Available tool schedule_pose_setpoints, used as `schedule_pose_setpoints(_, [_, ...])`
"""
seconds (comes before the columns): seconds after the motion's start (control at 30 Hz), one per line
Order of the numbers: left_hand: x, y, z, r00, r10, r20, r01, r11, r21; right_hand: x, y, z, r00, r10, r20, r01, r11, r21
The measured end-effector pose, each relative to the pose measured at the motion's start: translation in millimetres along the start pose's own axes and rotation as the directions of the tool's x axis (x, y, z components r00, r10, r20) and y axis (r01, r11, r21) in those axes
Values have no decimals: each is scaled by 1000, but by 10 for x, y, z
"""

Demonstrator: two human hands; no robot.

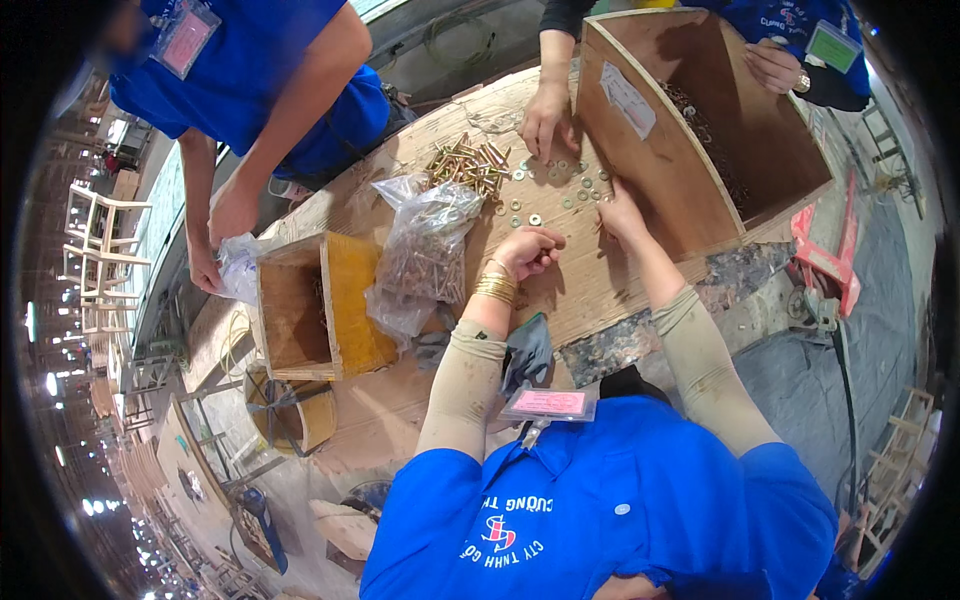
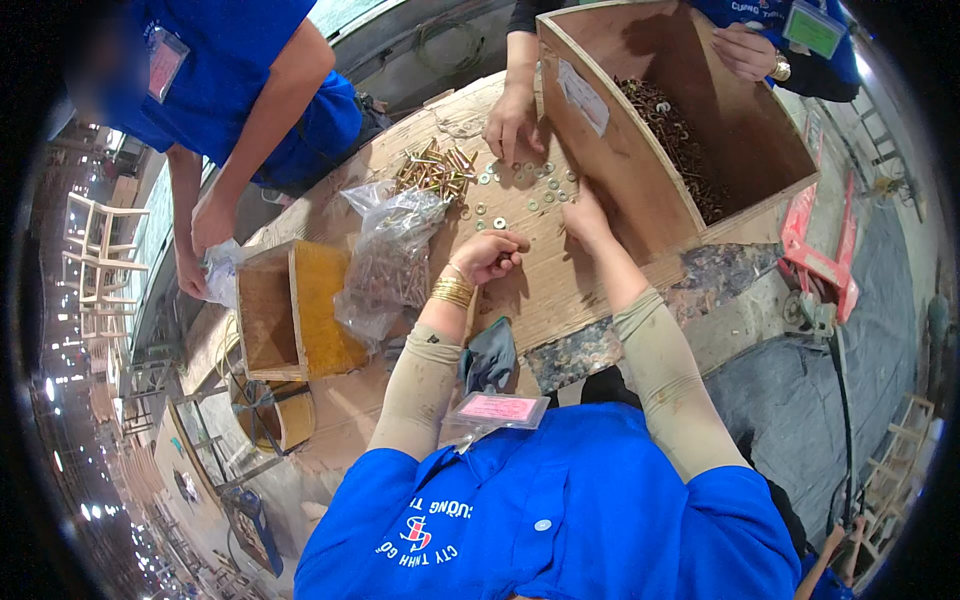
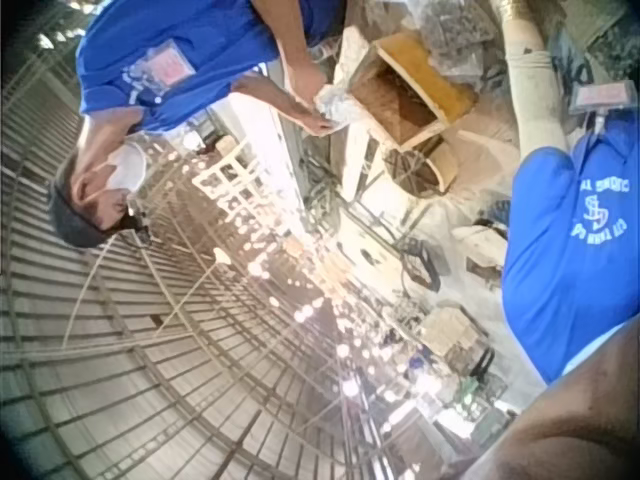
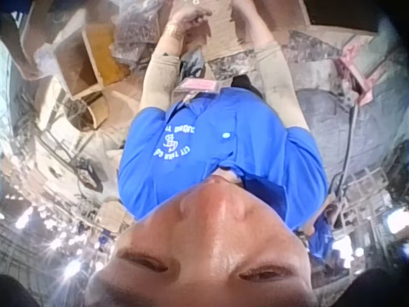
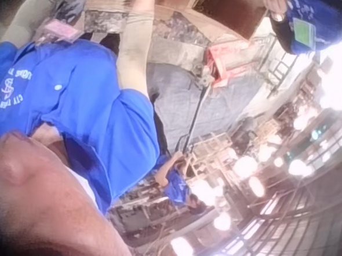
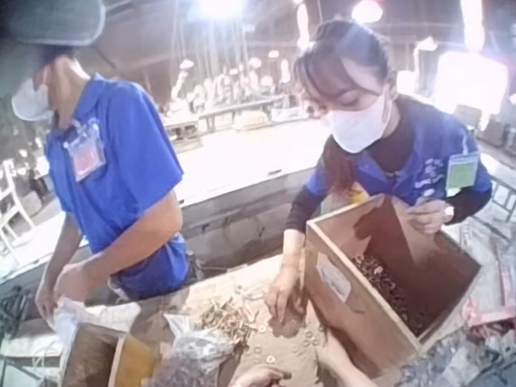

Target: The person sorts small metal hardware components, including screws and washers, from a plastic bag into a wooden box. They handle the items one by one, placing them into the box while coworkers perform similar tasks nearby.

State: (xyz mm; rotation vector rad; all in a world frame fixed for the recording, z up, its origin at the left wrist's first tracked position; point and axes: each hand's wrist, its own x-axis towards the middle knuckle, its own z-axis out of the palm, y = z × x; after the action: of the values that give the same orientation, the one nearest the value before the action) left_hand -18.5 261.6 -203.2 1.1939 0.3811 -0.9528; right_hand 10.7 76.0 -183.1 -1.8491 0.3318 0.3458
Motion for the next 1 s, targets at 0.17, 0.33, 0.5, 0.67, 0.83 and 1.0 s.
schedule_pose_setpoints(0.17, [104, 194, 86, 997, 60, -48, -64, 995, -76, 230, 96, 241, 966, -256, -45, 195, 828, -526])
schedule_pose_setpoints(0.33, [55, 313, -62, 925, 324, -199, -362, 909, -206, 297, -105, 334, 986, -146, 86, 164, 951, -263])
schedule_pose_setpoints(0.5, [-160, 255, -52, 987, -11, -158, 73, 916, 393, 360, 294, -22, 994, 5, -107, -35, 960, -278])
schedule_pose_setpoints(0.67, [-16, 359, -56, 978, -46, -202, 139, 869, 475, 520, 34, 8, 989, 142, 36, -121, 930, -347])
schedule_pose_setpoints(0.83, [257, 536, -98, 958, 203, -204, -166, 969, 185, 642, -219, 177, 964, 82, 253, -72, 996, -47])
schedule_pose_setpoints(1.0, [178, 551, -199, 930, 290, -225, -273, 956, 102, 520, -177, -52, 971, 94, 220, -132, 977, 165])
